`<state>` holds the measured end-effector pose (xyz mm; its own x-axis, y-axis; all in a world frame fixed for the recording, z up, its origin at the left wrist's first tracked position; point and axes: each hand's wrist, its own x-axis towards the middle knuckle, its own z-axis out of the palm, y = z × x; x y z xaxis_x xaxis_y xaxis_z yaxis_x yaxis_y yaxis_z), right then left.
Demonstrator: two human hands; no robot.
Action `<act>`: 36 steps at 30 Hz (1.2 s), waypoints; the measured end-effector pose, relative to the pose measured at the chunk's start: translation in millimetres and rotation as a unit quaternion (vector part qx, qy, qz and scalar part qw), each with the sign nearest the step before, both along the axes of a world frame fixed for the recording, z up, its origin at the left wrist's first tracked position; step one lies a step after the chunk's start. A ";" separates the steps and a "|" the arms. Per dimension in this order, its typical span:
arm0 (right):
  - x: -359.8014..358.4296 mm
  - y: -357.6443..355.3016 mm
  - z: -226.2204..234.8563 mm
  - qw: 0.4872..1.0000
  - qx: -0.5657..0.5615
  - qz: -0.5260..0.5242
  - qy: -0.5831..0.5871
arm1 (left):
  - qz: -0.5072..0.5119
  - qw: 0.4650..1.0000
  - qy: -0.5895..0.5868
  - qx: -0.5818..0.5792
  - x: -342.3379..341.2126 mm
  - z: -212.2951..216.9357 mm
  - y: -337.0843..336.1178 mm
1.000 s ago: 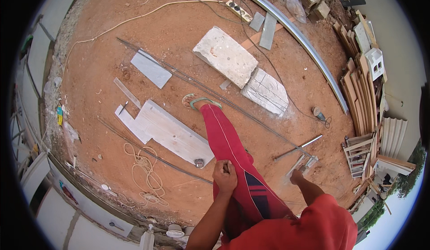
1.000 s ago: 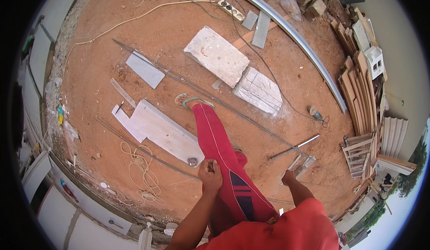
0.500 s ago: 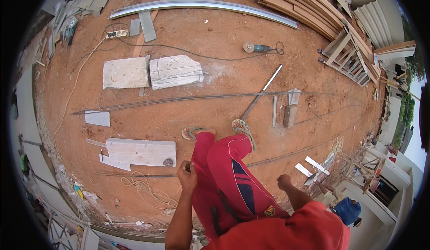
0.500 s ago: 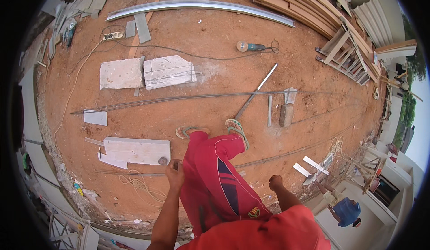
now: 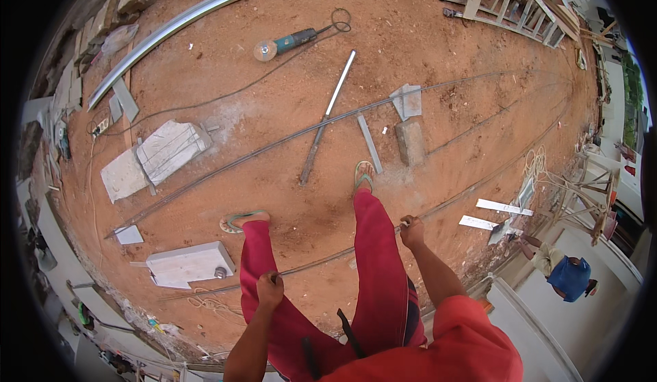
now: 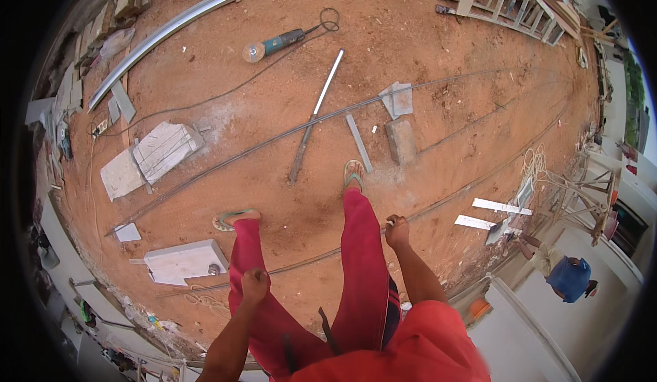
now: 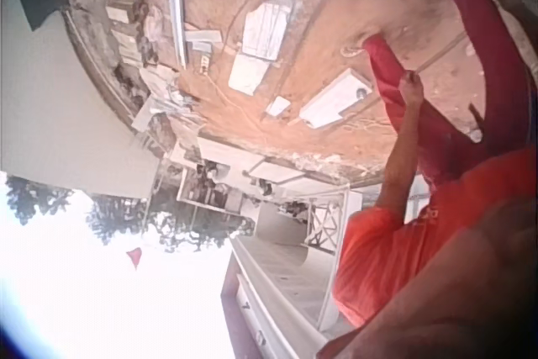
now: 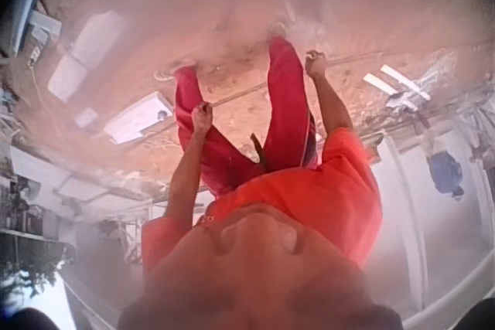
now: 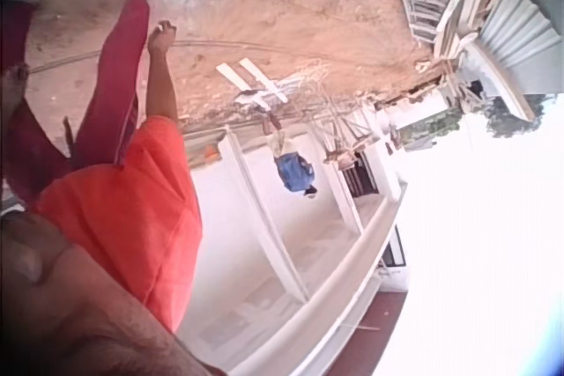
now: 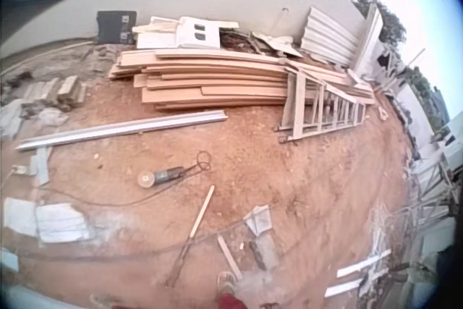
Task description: The person measures a long metal rod with a tape measure and marks it with a piece of chalk. They then use an angle grinder to cut the rod at the marked point, producing sparks. The person repeats this process for a second rod, measuring, marking, and cutting it to size.
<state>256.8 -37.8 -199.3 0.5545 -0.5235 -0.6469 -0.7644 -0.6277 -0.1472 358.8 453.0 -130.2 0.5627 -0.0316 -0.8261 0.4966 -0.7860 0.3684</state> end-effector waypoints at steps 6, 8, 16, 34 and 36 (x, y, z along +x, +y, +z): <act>107.1 -125.8 -155.9 0.982 -0.003 -0.071 -0.172 | 0.033 0.985 0.012 -0.167 -22.2 -3.6 -254.3; 150.0 -161.0 -197.1 0.951 0.040 -0.140 -0.273 | 0.022 0.976 0.055 -0.211 -13.9 21.0 -347.3; 244.4 -241.0 -310.4 0.899 0.072 -0.202 -0.382 | -0.152 0.972 0.100 -0.146 -0.2 11.7 -450.6; 256.2 -227.9 -362.3 0.824 0.158 -0.309 -0.447 | -0.155 0.974 0.075 -0.148 25.2 -0.1 -485.3; 257.4 -227.5 -362.2 0.828 0.160 -0.304 -0.442 | -0.154 0.974 0.077 -0.145 25.4 -1.3 -486.6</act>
